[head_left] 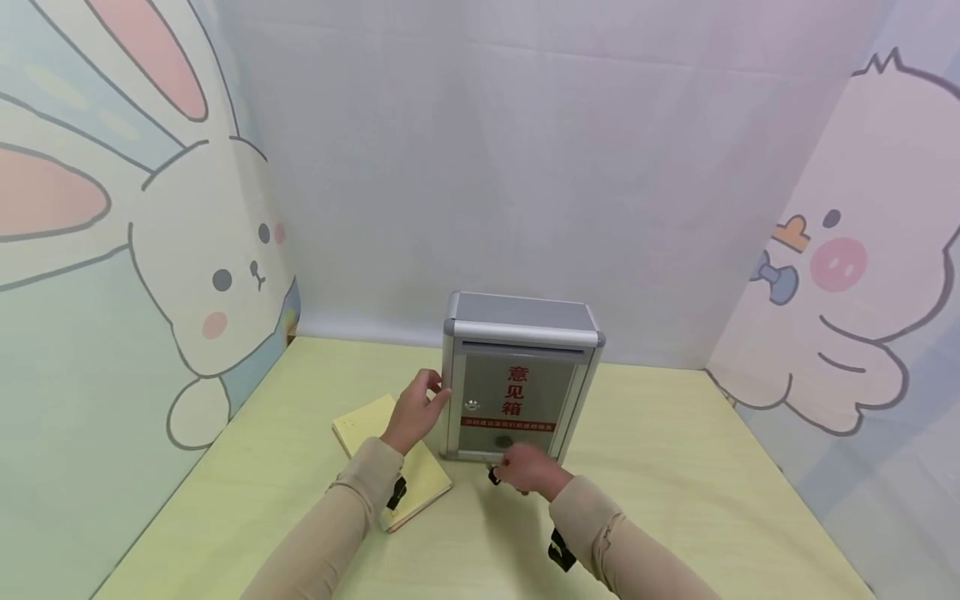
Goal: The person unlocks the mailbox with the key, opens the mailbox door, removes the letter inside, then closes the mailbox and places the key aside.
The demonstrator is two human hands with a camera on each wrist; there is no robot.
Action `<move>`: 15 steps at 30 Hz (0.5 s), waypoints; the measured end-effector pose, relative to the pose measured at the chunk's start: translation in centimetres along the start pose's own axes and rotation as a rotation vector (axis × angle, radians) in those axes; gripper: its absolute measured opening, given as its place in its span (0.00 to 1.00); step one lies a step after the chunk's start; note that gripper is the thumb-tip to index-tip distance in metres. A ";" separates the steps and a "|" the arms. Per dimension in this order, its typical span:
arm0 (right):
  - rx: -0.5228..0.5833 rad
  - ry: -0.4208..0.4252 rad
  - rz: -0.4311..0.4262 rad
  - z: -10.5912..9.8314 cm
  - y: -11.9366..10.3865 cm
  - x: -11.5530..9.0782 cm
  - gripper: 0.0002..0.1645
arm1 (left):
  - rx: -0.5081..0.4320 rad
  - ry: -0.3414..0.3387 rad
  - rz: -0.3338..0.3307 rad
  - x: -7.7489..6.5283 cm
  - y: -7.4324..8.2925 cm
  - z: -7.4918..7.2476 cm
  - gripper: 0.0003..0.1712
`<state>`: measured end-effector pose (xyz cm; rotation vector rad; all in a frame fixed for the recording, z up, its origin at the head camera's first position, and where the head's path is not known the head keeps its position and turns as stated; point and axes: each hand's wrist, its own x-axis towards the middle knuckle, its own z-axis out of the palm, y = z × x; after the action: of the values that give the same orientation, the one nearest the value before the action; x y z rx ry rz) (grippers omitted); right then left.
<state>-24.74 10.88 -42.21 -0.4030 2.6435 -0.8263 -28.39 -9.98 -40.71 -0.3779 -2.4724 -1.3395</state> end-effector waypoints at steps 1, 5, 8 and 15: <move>-0.061 -0.017 0.005 0.1 0.1 -0.1 0.24 | -0.004 0.001 0.000 0.0 0.0 0.0 0.15; -0.191 -0.081 0.023 0.9 0.6 -0.2 0.21 | -0.016 -0.006 -0.002 0.0 -0.1 0.0 0.15; -0.211 -0.111 0.033 1.4 1.0 -0.1 0.20 | -0.013 -0.011 -0.001 0.0 -0.1 0.0 0.15; -0.279 -0.156 0.120 2.8 1.9 1.1 0.21 | -0.016 -0.018 -0.004 -0.1 -0.3 -0.1 0.15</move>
<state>-24.89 10.62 -45.79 -0.3569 2.6105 -0.3736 -28.38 -10.19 -40.93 -0.3903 -2.4797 -1.3637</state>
